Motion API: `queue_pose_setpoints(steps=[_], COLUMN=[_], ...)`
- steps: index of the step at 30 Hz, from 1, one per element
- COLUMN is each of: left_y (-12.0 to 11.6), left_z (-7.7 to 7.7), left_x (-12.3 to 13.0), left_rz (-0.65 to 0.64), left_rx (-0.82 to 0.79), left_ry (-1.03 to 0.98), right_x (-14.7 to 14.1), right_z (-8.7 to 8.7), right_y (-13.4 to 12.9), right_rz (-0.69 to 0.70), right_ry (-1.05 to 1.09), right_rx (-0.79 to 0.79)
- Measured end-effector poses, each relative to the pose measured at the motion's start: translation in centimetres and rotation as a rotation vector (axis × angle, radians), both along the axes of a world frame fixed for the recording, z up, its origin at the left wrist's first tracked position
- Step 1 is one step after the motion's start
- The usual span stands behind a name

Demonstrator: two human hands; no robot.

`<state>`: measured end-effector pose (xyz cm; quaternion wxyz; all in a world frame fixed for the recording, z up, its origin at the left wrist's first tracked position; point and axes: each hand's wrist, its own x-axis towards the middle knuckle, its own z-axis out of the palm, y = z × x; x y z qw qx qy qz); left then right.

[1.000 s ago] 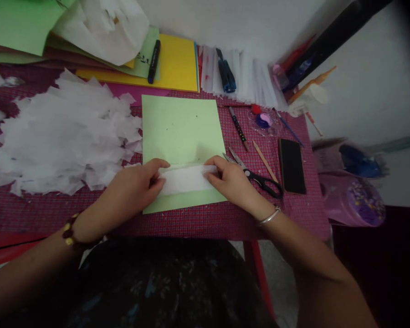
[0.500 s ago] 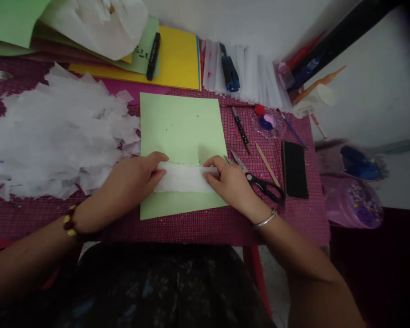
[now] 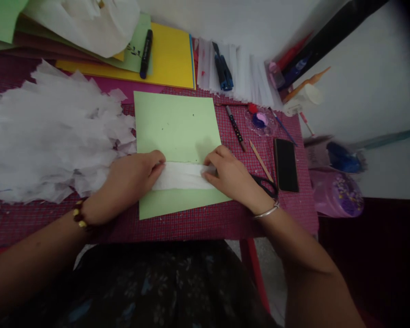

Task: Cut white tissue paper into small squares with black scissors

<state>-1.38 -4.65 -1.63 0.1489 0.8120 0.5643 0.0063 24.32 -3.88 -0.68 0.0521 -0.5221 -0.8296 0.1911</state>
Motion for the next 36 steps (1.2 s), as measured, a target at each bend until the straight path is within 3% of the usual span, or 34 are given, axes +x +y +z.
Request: queue_pose_setpoints(steps=[5, 9, 13, 16, 22, 27, 32, 36], left_y=[0.0, -0.2, -0.3, -0.3, 0.1, 0.9, 1.5, 2.3], left_z=[0.5, 0.6, 0.2, -0.3, -0.6, 2.2, 5.3, 5.7], left_x=[0.5, 0.6, 0.7, 0.5, -0.3, 0.6, 1.9, 2.2], left_rz=[0.036, 0.036, 0.061, 0.074, 0.013, -0.194, -0.083, -0.010], left_rx=[-0.061, -0.056, -0.005, 0.008, 0.207, 0.215, 0.014, -0.017], left_ry=[0.070, 0.075, 0.059, 0.008, -0.366, -0.527, -0.786, -1.009], right_x=[-0.4, -0.4, -0.3, -0.4, -0.5, -0.8, -1.9, -2.7], right_z=[0.2, 0.2, 0.0, -0.2, 1.3, 3.2, 3.1, 2.6], right_y=[0.0, -0.1, 0.5, 0.8, -0.3, -0.9, -0.3, 0.5], right_rz=[0.043, -0.026, -0.059, -0.015, 0.039, 0.115, -0.113, -0.233], right_ry=[0.031, -0.019, -0.072, -0.047, 0.388, 0.596, 0.954, 1.173], right_rx=[0.005, -0.014, -0.100, -0.067, 0.138, 0.178, 0.019, -0.058])
